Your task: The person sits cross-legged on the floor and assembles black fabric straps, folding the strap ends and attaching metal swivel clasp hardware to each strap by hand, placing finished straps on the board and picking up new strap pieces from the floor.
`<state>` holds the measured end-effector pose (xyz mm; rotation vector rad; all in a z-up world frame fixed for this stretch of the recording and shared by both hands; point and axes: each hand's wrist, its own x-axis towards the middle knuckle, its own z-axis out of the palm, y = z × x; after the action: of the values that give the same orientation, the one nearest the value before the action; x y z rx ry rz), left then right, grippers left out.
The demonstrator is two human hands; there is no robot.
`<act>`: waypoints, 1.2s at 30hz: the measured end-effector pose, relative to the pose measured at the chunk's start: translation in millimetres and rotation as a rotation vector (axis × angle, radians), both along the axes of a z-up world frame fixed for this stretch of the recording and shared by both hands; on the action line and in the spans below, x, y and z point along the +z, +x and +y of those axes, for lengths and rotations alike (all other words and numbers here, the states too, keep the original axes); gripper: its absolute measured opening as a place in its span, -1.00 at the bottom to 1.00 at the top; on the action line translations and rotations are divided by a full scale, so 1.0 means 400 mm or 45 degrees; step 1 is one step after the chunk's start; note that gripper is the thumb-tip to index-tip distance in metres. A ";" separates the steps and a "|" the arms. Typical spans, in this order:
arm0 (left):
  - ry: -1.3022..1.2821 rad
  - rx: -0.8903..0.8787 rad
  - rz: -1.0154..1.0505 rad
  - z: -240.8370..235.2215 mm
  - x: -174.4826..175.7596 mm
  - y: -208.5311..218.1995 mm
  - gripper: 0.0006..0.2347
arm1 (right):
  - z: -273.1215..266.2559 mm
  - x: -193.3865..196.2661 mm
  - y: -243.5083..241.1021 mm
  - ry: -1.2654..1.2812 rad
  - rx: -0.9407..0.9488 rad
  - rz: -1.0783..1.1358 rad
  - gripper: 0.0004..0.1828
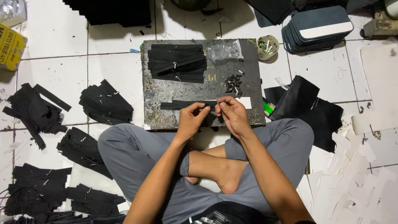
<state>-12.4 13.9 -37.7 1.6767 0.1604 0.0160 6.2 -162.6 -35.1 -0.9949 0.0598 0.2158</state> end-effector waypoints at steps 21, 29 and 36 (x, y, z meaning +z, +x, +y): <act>0.027 -0.011 -0.037 -0.002 0.052 0.003 -0.93 | -0.016 -0.027 0.004 -0.009 -0.018 0.113 -0.76; 0.001 -0.023 -0.027 -0.006 0.059 0.006 -0.93 | -0.002 0.021 0.012 -0.027 -0.029 0.101 -0.78; 0.004 -0.013 -0.026 -0.005 0.065 0.009 -0.92 | 0.001 0.024 0.018 -0.121 0.014 0.078 -0.76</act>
<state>-8.9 11.8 -11.5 1.6800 0.1361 0.0256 13.4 -162.2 -25.3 -1.0832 0.1214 0.2557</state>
